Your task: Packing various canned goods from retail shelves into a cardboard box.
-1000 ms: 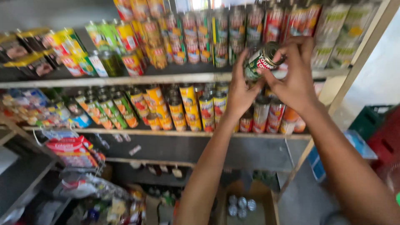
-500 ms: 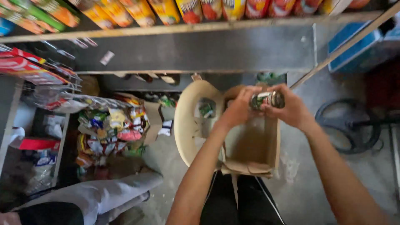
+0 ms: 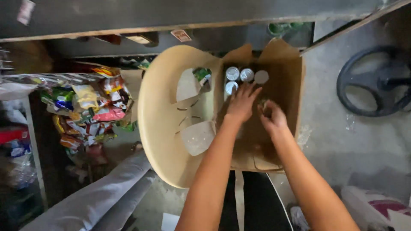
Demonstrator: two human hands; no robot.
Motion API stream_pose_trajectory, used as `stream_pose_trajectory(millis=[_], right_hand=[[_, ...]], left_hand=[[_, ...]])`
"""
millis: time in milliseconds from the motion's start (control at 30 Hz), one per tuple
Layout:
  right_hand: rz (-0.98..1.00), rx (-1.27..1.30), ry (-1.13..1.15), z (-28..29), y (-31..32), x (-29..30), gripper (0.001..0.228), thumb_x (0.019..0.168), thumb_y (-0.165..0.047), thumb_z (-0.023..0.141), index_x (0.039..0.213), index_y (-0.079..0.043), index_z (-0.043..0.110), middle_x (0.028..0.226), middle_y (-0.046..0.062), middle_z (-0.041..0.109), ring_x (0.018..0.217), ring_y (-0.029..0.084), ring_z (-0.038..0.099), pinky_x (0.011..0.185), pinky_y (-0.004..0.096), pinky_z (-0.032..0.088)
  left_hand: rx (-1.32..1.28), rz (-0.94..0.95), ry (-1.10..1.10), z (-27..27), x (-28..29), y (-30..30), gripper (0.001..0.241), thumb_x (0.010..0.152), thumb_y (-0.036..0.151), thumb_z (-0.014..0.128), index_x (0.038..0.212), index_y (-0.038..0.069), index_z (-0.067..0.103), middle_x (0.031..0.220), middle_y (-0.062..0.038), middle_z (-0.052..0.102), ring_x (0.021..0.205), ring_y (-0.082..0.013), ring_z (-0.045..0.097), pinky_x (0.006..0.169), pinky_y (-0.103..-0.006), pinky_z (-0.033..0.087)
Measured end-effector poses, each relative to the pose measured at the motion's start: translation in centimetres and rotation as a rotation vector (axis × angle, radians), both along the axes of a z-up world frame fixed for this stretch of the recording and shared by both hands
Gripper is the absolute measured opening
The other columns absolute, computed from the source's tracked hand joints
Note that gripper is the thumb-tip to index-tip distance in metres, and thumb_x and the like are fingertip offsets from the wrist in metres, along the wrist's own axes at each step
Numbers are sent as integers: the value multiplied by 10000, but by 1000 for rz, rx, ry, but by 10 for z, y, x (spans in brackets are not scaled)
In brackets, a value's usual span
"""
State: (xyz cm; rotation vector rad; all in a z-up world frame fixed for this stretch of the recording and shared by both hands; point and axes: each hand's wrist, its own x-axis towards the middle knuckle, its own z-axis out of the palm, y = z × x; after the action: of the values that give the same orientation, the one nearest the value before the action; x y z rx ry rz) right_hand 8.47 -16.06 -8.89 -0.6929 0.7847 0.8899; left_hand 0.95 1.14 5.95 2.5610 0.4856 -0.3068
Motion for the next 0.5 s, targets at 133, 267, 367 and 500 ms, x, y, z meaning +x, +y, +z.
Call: stream_pose_trajectory(millis=[133, 267, 367, 500], right_hand=[[-41, 35, -44, -42, 19, 17, 103, 1054, -130, 707, 1154, -109, 695, 1089, 58, 733, 992, 225, 681, 969, 410, 552], [-288, 46, 46, 5, 47, 36, 186, 984, -133, 613, 1135, -59, 692, 1110, 110, 747, 1058, 291, 703, 1026, 444, 563], [-346, 77, 65, 11, 55, 38, 223, 988, -119, 593, 1169, -32, 689, 1172, 127, 733, 1127, 301, 676, 1055, 457, 549], [-120, 78, -31, 26, 53, 31, 249, 962, -37, 552, 1175, 13, 671, 1212, 147, 715, 1146, 297, 674, 1068, 450, 527]], left_hand=[[97, -91, -21, -28, 15, 4, 855, 824, 53, 632, 1580, 361, 376, 1697, -5, 159, 1521, -338, 204, 1238, -629, 135], [187, -39, 129, -37, 21, 1, 760, 924, 158, 625, 1570, 397, 304, 1745, 19, 81, 1600, -394, 50, 1204, -783, 60], [221, 9, 214, -30, 20, 7, 871, 901, 149, 624, 1611, 411, 193, 1740, 42, 8, 1583, -466, -58, 1179, -774, 38], [213, 35, 227, -37, 21, 2, 914, 919, 182, 619, 1636, 420, 106, 1730, 47, -76, 1574, -454, -135, 1210, -771, 12]])
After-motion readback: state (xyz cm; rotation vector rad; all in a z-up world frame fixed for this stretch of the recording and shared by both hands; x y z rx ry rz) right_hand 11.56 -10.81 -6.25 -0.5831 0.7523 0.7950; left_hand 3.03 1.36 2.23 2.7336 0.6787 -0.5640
